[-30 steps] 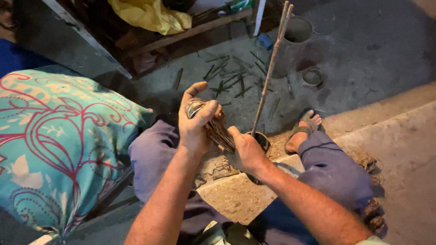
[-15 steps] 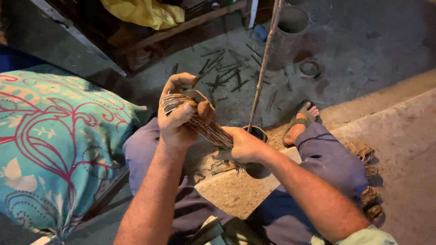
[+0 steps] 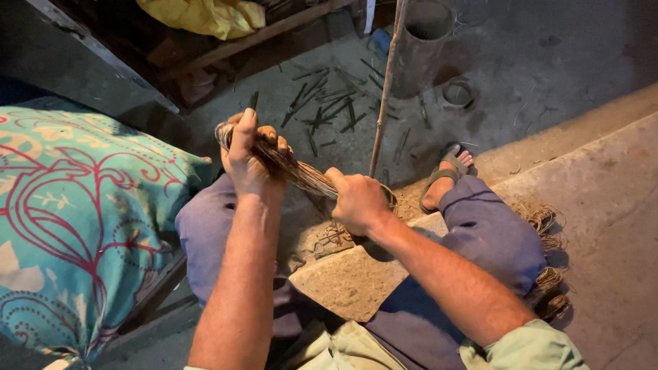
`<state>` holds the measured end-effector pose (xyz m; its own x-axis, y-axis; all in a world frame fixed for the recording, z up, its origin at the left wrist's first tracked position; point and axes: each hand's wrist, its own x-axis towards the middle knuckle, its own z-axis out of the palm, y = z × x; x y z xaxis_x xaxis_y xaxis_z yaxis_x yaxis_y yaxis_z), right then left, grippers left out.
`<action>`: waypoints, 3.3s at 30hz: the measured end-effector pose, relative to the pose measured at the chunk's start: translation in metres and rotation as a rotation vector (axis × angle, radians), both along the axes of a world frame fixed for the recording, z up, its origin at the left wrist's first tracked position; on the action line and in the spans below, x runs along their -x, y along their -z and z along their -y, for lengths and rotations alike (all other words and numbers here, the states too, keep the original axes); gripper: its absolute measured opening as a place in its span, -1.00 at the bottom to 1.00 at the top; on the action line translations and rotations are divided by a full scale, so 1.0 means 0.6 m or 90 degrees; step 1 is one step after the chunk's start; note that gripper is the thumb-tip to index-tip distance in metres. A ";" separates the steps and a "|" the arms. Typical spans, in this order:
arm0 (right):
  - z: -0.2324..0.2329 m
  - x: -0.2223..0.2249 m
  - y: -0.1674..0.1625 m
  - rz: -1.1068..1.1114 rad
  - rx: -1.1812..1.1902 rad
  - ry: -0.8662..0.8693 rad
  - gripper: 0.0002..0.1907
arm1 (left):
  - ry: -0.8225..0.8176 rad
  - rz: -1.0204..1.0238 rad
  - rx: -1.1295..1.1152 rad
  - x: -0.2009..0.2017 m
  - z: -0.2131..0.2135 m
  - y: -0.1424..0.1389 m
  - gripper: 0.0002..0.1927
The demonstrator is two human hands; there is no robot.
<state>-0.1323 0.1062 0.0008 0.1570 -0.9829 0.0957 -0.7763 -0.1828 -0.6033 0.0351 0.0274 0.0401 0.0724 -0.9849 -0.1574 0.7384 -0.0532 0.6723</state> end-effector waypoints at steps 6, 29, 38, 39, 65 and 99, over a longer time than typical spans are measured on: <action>0.004 0.026 0.007 0.180 -0.271 0.016 -0.70 | 0.187 0.010 0.102 -0.033 -0.015 -0.003 -0.37; 0.032 0.077 0.022 -0.146 -0.052 -0.096 -0.69 | 0.276 1.572 0.783 -0.032 -0.002 -0.001 -0.91; 0.034 0.091 -0.020 -0.301 0.422 -0.096 -0.90 | 0.544 1.306 0.385 -0.027 -0.036 0.017 -0.76; 0.031 0.093 -0.031 -0.307 0.470 -0.102 -0.90 | 0.586 1.223 0.340 -0.032 -0.045 0.019 -0.73; 0.043 0.095 -0.006 0.064 -0.135 -0.017 -0.69 | -0.011 1.600 0.972 -0.026 -0.043 -0.112 -0.49; -0.024 0.213 -0.071 -0.254 0.367 0.325 -0.65 | 0.209 0.928 0.450 -0.120 -0.042 0.068 -0.62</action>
<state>-0.2598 0.1204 0.0433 -0.1617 -0.7580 0.6319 -0.9807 0.0522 -0.1883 0.1069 0.0527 -0.0005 -0.4642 -0.8300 0.3094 -0.4762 0.5283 0.7029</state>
